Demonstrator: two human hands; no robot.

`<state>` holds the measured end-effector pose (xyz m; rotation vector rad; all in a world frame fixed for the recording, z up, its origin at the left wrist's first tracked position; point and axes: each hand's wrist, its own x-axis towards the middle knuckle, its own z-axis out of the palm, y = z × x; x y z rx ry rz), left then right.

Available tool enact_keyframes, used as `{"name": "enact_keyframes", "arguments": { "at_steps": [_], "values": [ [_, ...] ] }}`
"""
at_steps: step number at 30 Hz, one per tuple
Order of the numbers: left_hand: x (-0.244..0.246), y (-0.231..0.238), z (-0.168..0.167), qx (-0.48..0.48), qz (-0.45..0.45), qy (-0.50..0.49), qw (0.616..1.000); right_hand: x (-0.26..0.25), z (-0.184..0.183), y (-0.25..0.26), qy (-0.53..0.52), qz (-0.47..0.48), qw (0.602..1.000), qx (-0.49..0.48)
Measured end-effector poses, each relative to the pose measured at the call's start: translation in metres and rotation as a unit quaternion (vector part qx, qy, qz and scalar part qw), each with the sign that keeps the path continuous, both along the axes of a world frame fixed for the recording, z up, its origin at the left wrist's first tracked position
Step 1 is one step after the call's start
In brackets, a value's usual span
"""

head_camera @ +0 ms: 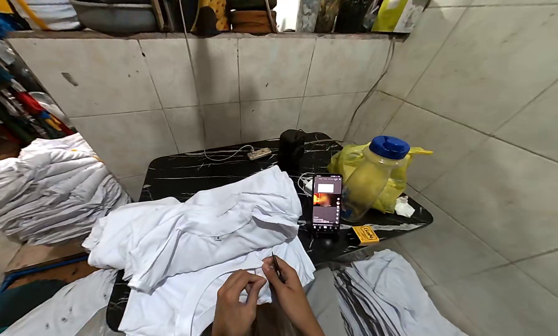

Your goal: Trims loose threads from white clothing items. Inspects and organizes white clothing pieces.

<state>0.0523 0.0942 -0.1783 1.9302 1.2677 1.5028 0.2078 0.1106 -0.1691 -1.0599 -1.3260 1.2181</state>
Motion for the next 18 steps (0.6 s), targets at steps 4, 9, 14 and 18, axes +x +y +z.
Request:
{"name": "enact_keyframes", "arguments": {
  "at_steps": [4, 9, 14, 18],
  "values": [
    [-0.005, -0.001, 0.007, -0.048, -0.017, 0.009, 0.999, 0.001, -0.001, 0.001, -0.008, -0.002, 1.000, 0.011],
    [-0.015, -0.001, 0.007, -0.095, -0.080, -0.035, 0.992, 0.001, -0.002, 0.000, 0.002, -0.003, 1.000, 0.008],
    [-0.011, 0.003, 0.002, -0.052, -0.076, -0.028, 0.995, 0.002, -0.001, -0.001, -0.006, -0.003, 1.000, 0.007],
    [-0.005, 0.004, -0.002, -0.006, -0.036, -0.023, 0.999, 0.002, -0.002, -0.001, -0.015, -0.005, 1.000, 0.009]
  ]
}}
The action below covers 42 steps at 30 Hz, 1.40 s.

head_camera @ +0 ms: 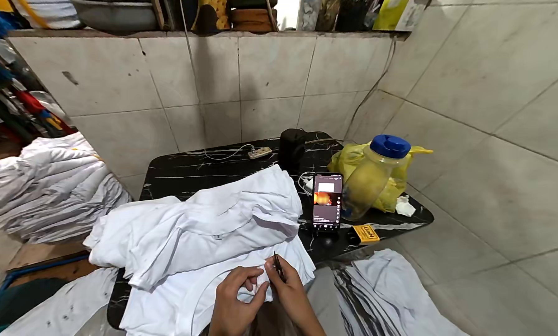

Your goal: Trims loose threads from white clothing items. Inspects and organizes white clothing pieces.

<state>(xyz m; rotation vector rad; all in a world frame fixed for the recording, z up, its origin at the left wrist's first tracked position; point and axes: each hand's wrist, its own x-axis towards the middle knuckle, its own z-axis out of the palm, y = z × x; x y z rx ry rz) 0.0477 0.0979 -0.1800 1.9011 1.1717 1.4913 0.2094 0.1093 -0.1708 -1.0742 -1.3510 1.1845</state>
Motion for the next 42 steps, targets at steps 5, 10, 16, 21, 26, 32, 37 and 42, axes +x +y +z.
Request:
{"name": "enact_keyframes", "arguments": {
  "at_steps": [5, 10, 16, 21, 26, 32, 37, 42],
  "values": [
    [0.006, -0.003, 0.001, 0.003, 0.050, 0.006, 0.999, 0.001, 0.001, 0.000, -0.009, 0.006, 1.000, -0.003],
    [-0.001, -0.002, 0.007, -0.047, 0.039, -0.007, 0.998, 0.007, 0.003, 0.002, 0.036, 0.016, 0.997, -0.068],
    [-0.008, -0.002, 0.006, -0.051, 0.030, 0.042, 0.997, 0.013, 0.002, -0.001, 0.036, 0.047, 0.998, -0.035],
    [-0.010, -0.003, 0.006, -0.075, 0.000, 0.014, 0.997, 0.014, 0.001, 0.000, 0.046, 0.053, 0.997, -0.045],
    [-0.007, -0.001, 0.003, -0.050, -0.013, -0.021, 0.998, 0.014, 0.004, -0.003, 0.101, 0.071, 0.988, -0.088],
    [0.011, -0.003, -0.002, -0.015, 0.064, -0.026, 0.998, 0.015, 0.003, -0.003, 0.116, 0.072, 0.985, -0.104],
    [0.019, -0.002, 0.000, 0.004, 0.083, -0.062, 0.995, 0.014, 0.002, -0.002, 0.104, 0.068, 0.987, -0.103],
    [0.015, -0.002, 0.005, -0.053, 0.091, -0.048, 0.993, 0.013, 0.002, -0.004, 0.113, 0.061, 0.985, -0.111]
  ]
}}
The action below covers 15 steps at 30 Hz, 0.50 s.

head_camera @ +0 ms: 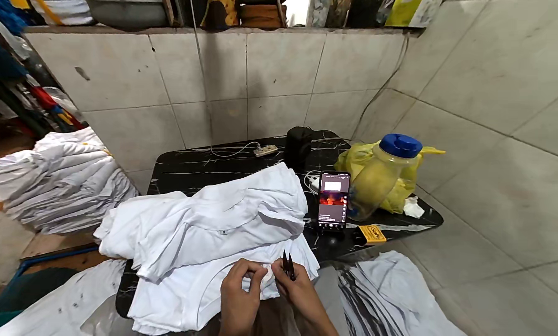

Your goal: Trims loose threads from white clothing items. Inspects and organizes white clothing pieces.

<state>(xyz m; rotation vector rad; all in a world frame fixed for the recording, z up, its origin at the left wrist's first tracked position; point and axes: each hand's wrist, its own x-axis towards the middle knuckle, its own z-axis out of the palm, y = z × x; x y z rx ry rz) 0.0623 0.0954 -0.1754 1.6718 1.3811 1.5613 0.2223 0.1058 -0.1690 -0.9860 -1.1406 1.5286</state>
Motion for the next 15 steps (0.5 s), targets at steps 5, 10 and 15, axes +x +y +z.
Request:
{"name": "enact_keyframes", "arguments": {
  "at_steps": [5, 10, 15],
  "values": [
    [-0.011, -0.002, 0.001, -0.042, -0.051, 0.030, 0.997, 0.000, 0.001, -0.001, 0.012, -0.002, 1.000, -0.028],
    [-0.011, -0.001, -0.001, -0.032, -0.063, 0.032, 0.997, 0.000, 0.000, -0.001, 0.012, 0.000, 1.000, -0.013],
    [0.001, -0.002, -0.002, -0.020, 0.012, 0.099, 0.995, 0.004, -0.001, 0.002, -0.016, 0.010, 1.000, 0.024]
  ]
}}
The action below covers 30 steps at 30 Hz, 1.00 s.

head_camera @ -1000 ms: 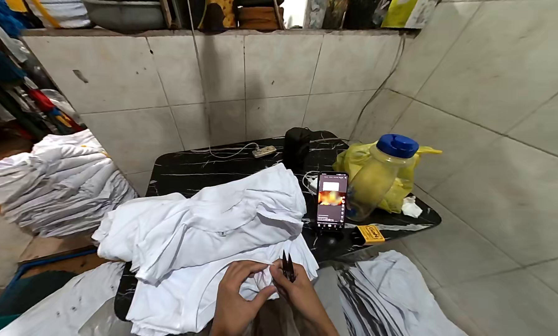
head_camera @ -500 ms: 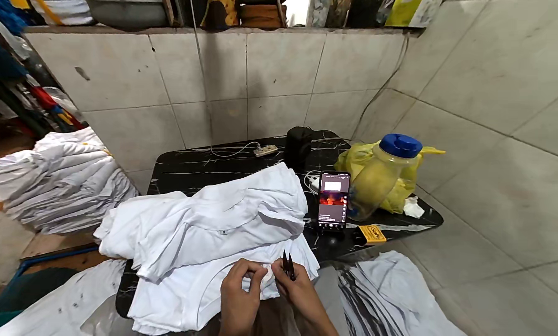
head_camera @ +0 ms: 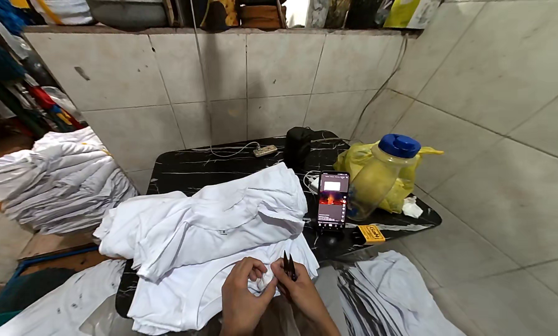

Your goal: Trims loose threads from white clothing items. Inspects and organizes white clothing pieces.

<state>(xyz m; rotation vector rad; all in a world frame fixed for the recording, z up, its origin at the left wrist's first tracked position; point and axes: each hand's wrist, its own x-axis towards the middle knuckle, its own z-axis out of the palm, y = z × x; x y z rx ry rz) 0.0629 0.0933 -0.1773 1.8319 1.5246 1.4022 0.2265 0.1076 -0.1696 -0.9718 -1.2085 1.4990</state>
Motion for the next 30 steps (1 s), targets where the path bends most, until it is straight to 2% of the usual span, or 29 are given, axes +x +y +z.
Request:
{"name": "enact_keyframes", "arguments": {
  "at_steps": [3, 7, 10, 16, 20, 25, 30],
  "values": [
    [0.000, 0.000, -0.001, 0.006, -0.005, -0.033, 0.999, 0.001, 0.000, 0.002, 0.000, 0.004, 1.000, 0.003],
    [-0.001, 0.000, 0.000, 0.031, -0.045, -0.130, 0.990, 0.002, -0.002, 0.001, 0.005, 0.005, 1.000, 0.012],
    [0.000, 0.000, 0.000, 0.026, -0.027, -0.105, 0.994, 0.003, 0.000, -0.003, -0.009, 0.000, 0.999, 0.032],
    [-0.002, -0.002, 0.006, -0.045, 0.018, -0.036, 0.998, 0.002, -0.002, -0.004, -0.028, -0.002, 0.998, 0.048],
    [-0.009, -0.002, 0.002, -0.043, -0.022, -0.038, 0.998, 0.004, -0.002, -0.002, -0.025, 0.010, 0.998, 0.058],
    [-0.015, 0.000, -0.001, -0.005, -0.100, -0.089, 0.991, 0.006, -0.006, -0.002, -0.009, 0.029, 0.998, 0.060],
    [-0.015, 0.000, -0.003, 0.013, -0.126, -0.096, 0.987, 0.009, -0.005, -0.004, 0.017, 0.053, 0.998, 0.033]
  ]
}}
